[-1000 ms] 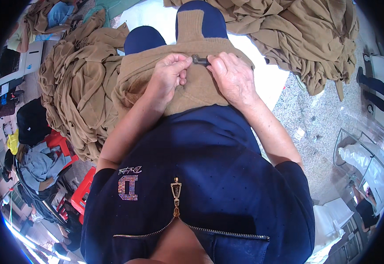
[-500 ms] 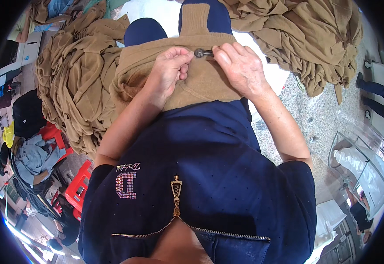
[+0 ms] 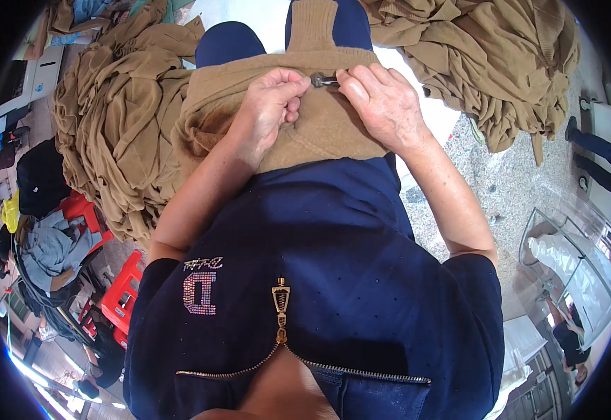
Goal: Inspecting and trimming threads or processing buttons on garments using a small hand tool.
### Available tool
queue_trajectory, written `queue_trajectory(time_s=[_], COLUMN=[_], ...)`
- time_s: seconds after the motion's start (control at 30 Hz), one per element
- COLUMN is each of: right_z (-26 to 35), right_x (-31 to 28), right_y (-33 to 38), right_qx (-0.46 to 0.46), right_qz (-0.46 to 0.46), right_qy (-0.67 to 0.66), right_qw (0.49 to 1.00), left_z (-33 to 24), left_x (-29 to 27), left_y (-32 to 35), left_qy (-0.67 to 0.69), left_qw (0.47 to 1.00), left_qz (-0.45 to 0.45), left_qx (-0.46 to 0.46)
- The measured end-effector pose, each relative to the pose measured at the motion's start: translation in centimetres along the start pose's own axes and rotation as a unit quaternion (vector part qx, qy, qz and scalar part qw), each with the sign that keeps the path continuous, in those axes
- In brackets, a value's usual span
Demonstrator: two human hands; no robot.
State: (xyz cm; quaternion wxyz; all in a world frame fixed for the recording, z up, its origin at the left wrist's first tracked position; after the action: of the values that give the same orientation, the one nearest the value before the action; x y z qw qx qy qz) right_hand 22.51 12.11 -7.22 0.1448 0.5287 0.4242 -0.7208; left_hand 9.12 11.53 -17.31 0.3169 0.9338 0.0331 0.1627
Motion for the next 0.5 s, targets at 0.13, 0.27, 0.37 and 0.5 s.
queue_trajectory(time_s=[0.13,0.27,0.37,0.5], right_z=[0.3,0.39,0.63,0.39], right_x=[-0.02,0.43,0.55,0.69], right_y=[-0.04,-0.09,-0.44,-0.36], right_qx=[-0.008,-0.005,-0.001,0.009], right_qz=[0.009,0.014,0.002,0.004], right_qy=[0.012,0.009,-0.008,-0.03], right_qw=[1.0,1.0,1.0,0.999], left_z=[-0.02,-0.1,0.02,-0.16], left_x=[-0.07,-0.03,-0.2,-0.05], left_y=[0.12,0.19,0.07,0.12], left_qy=[-0.002,0.001,0.002,-0.001], left_qw=[1.0,1.0,1.0,1.0], left_qz=[0.0,0.001,0.002,0.005], left_qx=[-0.002,0.001,0.001,0.003])
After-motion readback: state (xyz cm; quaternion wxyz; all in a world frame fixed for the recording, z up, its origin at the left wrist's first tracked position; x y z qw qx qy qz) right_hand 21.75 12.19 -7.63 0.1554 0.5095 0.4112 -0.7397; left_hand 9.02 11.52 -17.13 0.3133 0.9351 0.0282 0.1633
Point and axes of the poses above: each hand's wrist, its own y-axis away from the middle knuckle, its own x-axis out of the palm, z = x × y, the point moved 9 cm from there along -y, towards the middle knuckle, and after that the axes turned 4 degrees about -z, right-handed, at the moved point
